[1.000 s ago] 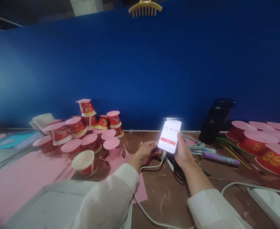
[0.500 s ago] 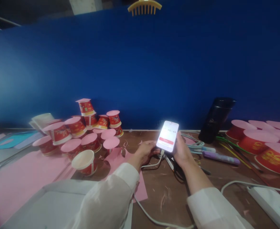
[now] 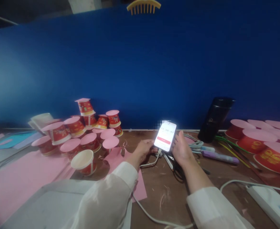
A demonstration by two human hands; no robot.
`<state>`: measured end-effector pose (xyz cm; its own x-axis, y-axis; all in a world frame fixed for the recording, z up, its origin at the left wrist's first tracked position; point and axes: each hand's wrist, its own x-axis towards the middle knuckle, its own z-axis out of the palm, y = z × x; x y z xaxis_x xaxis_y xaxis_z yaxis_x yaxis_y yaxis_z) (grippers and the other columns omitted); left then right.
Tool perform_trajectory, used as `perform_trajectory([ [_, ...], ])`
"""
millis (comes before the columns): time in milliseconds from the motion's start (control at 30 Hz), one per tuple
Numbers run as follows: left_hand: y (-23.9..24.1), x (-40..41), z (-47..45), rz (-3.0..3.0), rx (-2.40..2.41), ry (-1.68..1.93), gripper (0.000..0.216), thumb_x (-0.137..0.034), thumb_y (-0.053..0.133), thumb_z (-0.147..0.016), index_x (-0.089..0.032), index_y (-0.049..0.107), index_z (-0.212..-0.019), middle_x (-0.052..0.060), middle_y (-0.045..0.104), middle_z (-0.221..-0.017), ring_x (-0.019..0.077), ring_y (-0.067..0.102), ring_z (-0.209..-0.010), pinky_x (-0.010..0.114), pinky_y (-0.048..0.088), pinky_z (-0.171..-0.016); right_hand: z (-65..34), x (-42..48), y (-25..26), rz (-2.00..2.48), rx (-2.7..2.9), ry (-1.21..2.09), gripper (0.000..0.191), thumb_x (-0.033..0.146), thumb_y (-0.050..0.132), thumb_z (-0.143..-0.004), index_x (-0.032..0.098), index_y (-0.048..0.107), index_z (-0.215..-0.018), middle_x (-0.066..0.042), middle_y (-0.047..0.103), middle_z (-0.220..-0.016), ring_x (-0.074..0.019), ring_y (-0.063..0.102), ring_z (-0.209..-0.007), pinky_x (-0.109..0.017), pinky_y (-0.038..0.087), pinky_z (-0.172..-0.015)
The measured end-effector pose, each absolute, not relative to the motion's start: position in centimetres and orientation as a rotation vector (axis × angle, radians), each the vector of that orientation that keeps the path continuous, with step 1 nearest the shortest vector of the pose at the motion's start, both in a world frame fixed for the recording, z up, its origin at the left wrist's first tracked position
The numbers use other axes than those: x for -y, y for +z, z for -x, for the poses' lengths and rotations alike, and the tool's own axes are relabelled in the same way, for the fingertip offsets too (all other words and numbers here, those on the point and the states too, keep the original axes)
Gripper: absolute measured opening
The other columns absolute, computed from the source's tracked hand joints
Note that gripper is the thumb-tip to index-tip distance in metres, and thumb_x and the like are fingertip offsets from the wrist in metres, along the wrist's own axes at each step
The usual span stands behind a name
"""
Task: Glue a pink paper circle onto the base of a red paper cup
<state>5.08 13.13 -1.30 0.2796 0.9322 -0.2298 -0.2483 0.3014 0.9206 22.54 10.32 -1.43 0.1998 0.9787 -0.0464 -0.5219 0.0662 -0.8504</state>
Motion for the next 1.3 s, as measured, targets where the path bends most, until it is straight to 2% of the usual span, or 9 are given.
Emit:
perform_trajectory([
  [233, -1.1, -13.0, -4.9, -0.936, -0.944, 0.978, 0.013, -0.014, 0.067, -0.09, -0.013, 0.074, -0.079, 0.006, 0.073, -0.075, 0.0127, 0.065, -0.062, 0.024, 0.056, -0.068, -22.8, -10.6, -1.8, 0.878, 0.667, 1.263, 0.06, 0.076, 0.052, -0.091, 0.025, 0.072, -0.115, -0.014, 0.077, -0.122, -0.0319, 0.072, -0.121, -0.05, 0.062, -0.098],
  [433, -1.2, -13.3, -4.8, -0.943, -0.953, 1.003, 0.015, -0.013, 0.067, -0.09, -0.012, 0.074, -0.077, 0.006, 0.07, -0.07, 0.0118, 0.064, -0.059, 0.021, 0.053, -0.061, -22.0, -10.0, -0.5, 0.927, 0.624, 1.238, 0.059, 0.075, 0.047, -0.094, 0.026, 0.073, -0.113, -0.011, 0.076, -0.126, -0.0309, 0.073, -0.118, -0.051, 0.062, -0.098],
  [667, -0.5, -12.8, -4.5, -0.986, -0.845, 1.042, 0.01, -0.018, 0.075, -0.088, -0.009, 0.078, -0.089, 0.008, 0.073, -0.081, 0.0099, 0.064, -0.065, 0.021, 0.055, -0.068, -21.1, -9.3, 0.6, 0.803, 0.631, 1.146, 0.051, 0.068, 0.047, -0.098, 0.028, 0.073, -0.115, -0.006, 0.071, -0.136, -0.0272, 0.068, -0.126, -0.047, 0.059, -0.106],
  [867, -0.8, -12.9, -4.7, -0.996, -0.715, 1.075, 0.023, -0.028, 0.081, -0.084, -0.011, 0.082, -0.099, 0.011, 0.076, -0.093, 0.0109, 0.065, -0.073, 0.023, 0.055, -0.07, -20.5, -9.1, 1.3, 0.664, 0.576, 1.107, 0.046, 0.064, 0.053, -0.097, 0.027, 0.072, -0.117, -0.005, 0.075, -0.128, -0.0263, 0.068, -0.125, -0.049, 0.057, -0.107],
  [1100, -1.2, -13.2, -4.6, -0.959, -0.659, 1.098, 0.033, -0.03, 0.084, -0.082, -0.013, 0.082, -0.11, 0.012, 0.078, -0.102, 0.0122, 0.068, -0.077, 0.023, 0.055, -0.069, -20.2, -8.9, 1.9, 0.629, 0.533, 1.095, 0.044, 0.063, 0.055, -0.097, 0.027, 0.074, -0.112, -0.004, 0.078, -0.116, -0.0246, 0.072, -0.114, -0.05, 0.057, -0.106],
  [1300, -0.9, -13.0, -4.4, -0.952, -0.658, 1.098, 0.036, -0.03, 0.086, -0.081, -0.013, 0.082, -0.113, 0.014, 0.078, -0.109, 0.0149, 0.07, -0.083, 0.025, 0.056, -0.073, -20.1, -8.9, 1.9, 0.598, 0.55, 1.095, 0.046, 0.066, 0.061, -0.092, 0.026, 0.074, -0.112, -0.004, 0.079, -0.115, -0.0277, 0.071, -0.119, -0.053, 0.055, -0.106],
])
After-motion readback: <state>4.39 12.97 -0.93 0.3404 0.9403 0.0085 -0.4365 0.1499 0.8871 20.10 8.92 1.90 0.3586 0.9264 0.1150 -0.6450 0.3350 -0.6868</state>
